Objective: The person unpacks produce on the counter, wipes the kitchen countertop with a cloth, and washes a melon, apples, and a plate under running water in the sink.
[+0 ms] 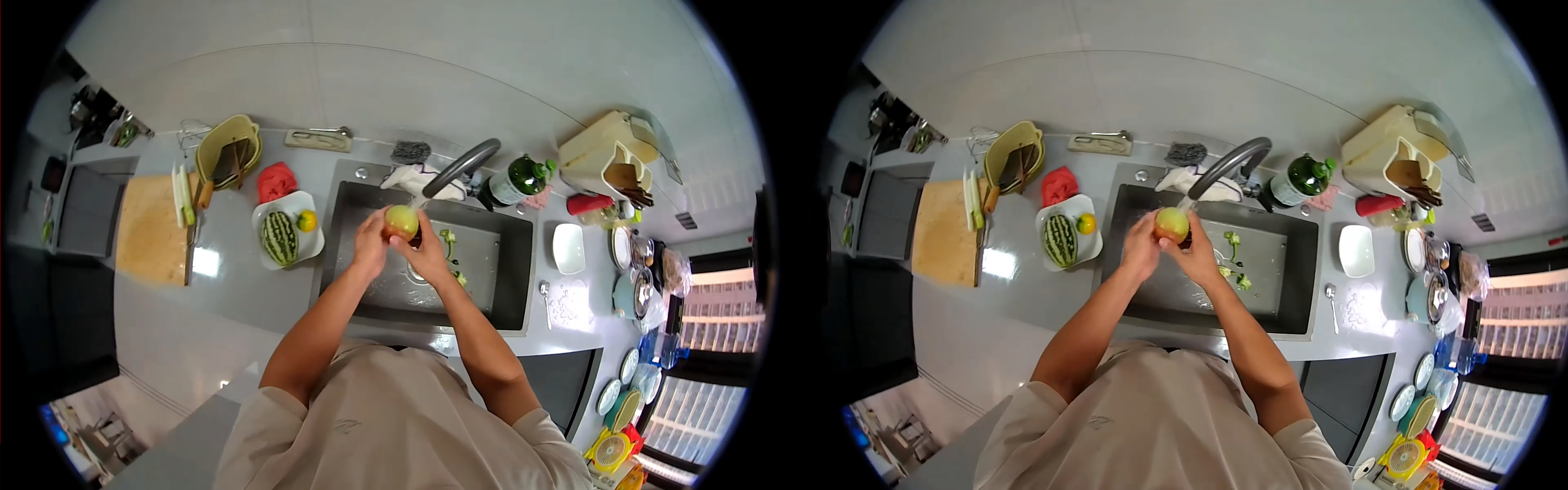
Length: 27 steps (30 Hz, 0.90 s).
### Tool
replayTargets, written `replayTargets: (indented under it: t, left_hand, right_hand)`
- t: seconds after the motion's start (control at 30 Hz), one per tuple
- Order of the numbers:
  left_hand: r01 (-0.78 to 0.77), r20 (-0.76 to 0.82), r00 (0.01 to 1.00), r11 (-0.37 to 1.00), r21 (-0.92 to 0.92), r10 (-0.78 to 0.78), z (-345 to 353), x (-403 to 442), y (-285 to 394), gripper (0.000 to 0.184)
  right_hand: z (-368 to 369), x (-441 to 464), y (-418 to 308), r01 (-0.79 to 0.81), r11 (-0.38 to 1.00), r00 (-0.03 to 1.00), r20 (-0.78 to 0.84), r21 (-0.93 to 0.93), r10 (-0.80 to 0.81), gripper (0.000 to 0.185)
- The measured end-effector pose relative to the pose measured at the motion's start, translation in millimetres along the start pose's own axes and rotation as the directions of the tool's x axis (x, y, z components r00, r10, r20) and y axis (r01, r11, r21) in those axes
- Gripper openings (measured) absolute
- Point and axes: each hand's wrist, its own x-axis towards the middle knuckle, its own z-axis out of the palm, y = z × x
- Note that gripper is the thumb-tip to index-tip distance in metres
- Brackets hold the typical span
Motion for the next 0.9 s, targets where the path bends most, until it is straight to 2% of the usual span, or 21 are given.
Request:
replayTargets:
  t: [0.03, 0.07, 0.13, 0.17, 0.2, 0.27, 0.33, 0.47, 0.53, 0.57, 0.63, 0.67, 0.73, 0.87, 0.9]
  left_hand:
    - [0.062, -0.013, 0.998, 0.997, 0.036, -0.061, -14, -3, 11, 0.036]
    - [0.058, -0.022, 0.998, 0.998, 0.028, -0.057, -26, -7, 20, 0.036]
    - [-0.025, -0.090, 0.994, 0.907, 0.420, 0.069, -47, -19, 41, 0.038]
    - [-0.116, -0.112, 0.963, 0.755, 0.645, 0.244, -56, -26, 52, 0.032]
    - [-0.114, -0.121, 0.961, 0.755, 0.646, 0.248, -71, -31, 61, 0.032]
    - [-0.189, -0.042, 0.856, 0.388, 0.902, 0.516, -106, -42, 70, 0.035]
    - [-0.221, -0.056, 0.817, 0.402, 0.888, 0.574, -125, -53, 76, 0.042]
    - [-0.115, -0.195, 0.821, 0.491, 0.864, 0.537, -137, -74, 93, 0.044]
    - [-0.218, -0.153, 0.802, 0.520, 0.826, 0.578, -149, -73, 93, 0.054]
    - [-0.239, -0.155, 0.789, 0.529, 0.814, 0.595, -154, -73, 92, 0.053]
    - [-0.246, -0.134, 0.792, 0.512, 0.823, 0.596, -163, -72, 95, 0.053]
    - [-0.254, -0.113, 0.794, 0.495, 0.831, 0.597, -167, -72, 95, 0.052]
    - [-0.247, -0.102, 0.809, 0.492, 0.835, 0.579, -162, -76, 100, 0.052]
    - [-0.244, -0.075, 0.843, 0.501, 0.830, 0.533, -151, -71, 98, 0.052]
    - [-0.248, -0.049, 0.835, 0.455, 0.856, 0.548, -144, -69, 96, 0.052]
  right_hand:
    - [3, 2, -5, -0.015, 1.000, 0.992, 0.123, 0.027, 0.012, 0.077]
    - [12, 1, -10, -0.017, 1.000, 0.991, 0.135, 0.025, 0.014, 0.077]
    - [40, -2, -12, -0.076, 0.991, 0.987, 0.135, -0.110, 0.091, 0.074]
    - [55, -3, -12, -0.078, 0.991, 0.985, 0.146, -0.109, 0.094, 0.074]
    - [70, -1, -12, -0.080, 0.985, 0.982, 0.154, -0.155, 0.105, 0.075]
    - [102, 1, -10, -0.082, 0.965, 0.978, 0.168, -0.251, 0.127, 0.075]
    - [132, 2, -5, -0.121, 0.950, 0.963, 0.200, -0.288, 0.183, 0.079]
    - [177, -1, 0, -0.152, 0.950, 0.955, 0.208, -0.274, 0.213, 0.079]
    - [192, -1, 9, -0.051, 0.958, 0.981, 0.166, -0.282, 0.101, 0.079]
    - [196, -4, 14, -0.052, 0.958, 0.981, 0.166, -0.282, 0.102, 0.079]
    - [197, -7, 14, 0.150, 0.892, 0.983, 0.164, -0.427, -0.087, 0.078]
    - [197, -8, 15, 0.147, 0.892, 0.983, 0.160, -0.428, -0.085, 0.078]
    - [196, -10, 14, 0.010, 0.921, 0.978, 0.198, -0.388, 0.073, 0.081]
    - [184, -16, 7, -0.046, 0.942, 0.980, 0.170, -0.333, 0.108, 0.085]
    - [179, -20, 7, -0.057, 0.947, 0.985, 0.139, -0.317, 0.106, 0.084]
